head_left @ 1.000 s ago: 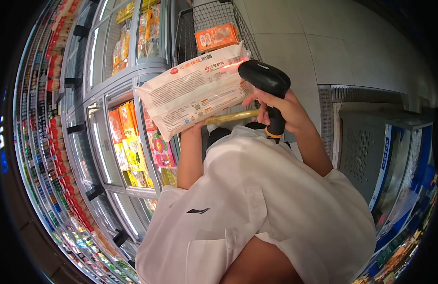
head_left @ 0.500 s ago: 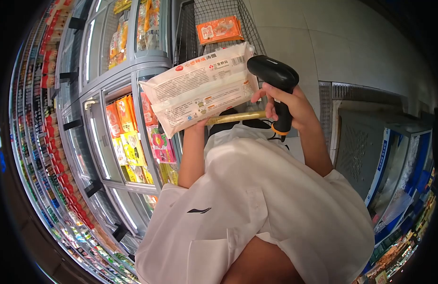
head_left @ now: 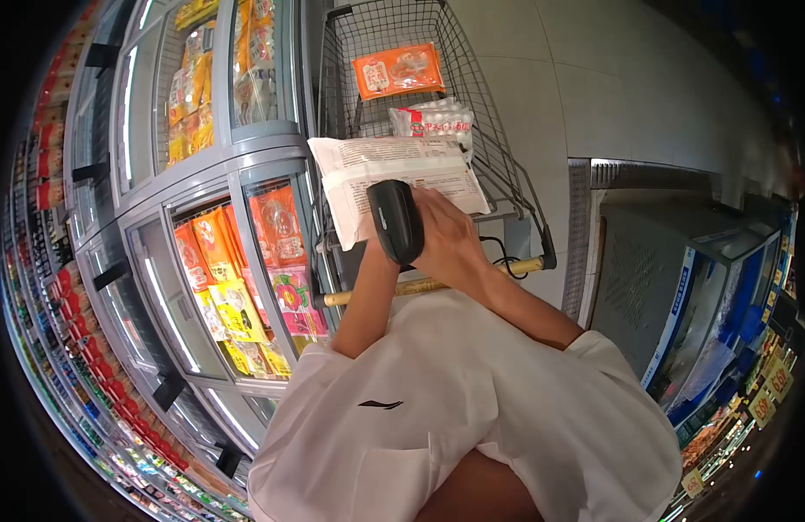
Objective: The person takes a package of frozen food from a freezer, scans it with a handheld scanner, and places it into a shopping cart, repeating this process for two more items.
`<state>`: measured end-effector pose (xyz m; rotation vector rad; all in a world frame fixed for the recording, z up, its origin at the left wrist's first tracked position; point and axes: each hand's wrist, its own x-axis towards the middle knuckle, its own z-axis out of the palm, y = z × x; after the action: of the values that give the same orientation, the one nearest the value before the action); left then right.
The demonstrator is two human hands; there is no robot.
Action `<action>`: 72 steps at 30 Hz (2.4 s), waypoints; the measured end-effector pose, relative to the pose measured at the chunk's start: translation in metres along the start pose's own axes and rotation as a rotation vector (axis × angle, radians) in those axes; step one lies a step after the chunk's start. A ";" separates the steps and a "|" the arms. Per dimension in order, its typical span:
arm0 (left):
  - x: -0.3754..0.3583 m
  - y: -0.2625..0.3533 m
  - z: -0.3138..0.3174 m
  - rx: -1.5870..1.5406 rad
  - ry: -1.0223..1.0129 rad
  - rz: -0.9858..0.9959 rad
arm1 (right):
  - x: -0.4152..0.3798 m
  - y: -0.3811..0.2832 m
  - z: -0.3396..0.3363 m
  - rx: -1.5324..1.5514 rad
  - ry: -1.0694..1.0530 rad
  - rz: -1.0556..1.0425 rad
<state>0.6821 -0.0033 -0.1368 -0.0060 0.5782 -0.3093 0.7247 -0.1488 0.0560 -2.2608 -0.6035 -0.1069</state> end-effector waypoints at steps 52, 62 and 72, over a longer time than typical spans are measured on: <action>0.387 0.253 0.057 1.022 0.103 0.015 | 0.041 0.145 0.013 1.158 0.589 1.301; 0.470 0.251 -0.011 2.160 0.666 0.381 | 0.027 0.137 0.012 1.134 0.573 1.346; 0.262 0.192 0.050 2.621 0.010 -0.036 | 0.005 0.087 -0.026 1.364 0.398 0.991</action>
<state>0.9718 0.1002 -0.2537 2.4884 -0.1916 -0.8909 0.7719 -0.2166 0.0170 -0.9251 0.5835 0.2722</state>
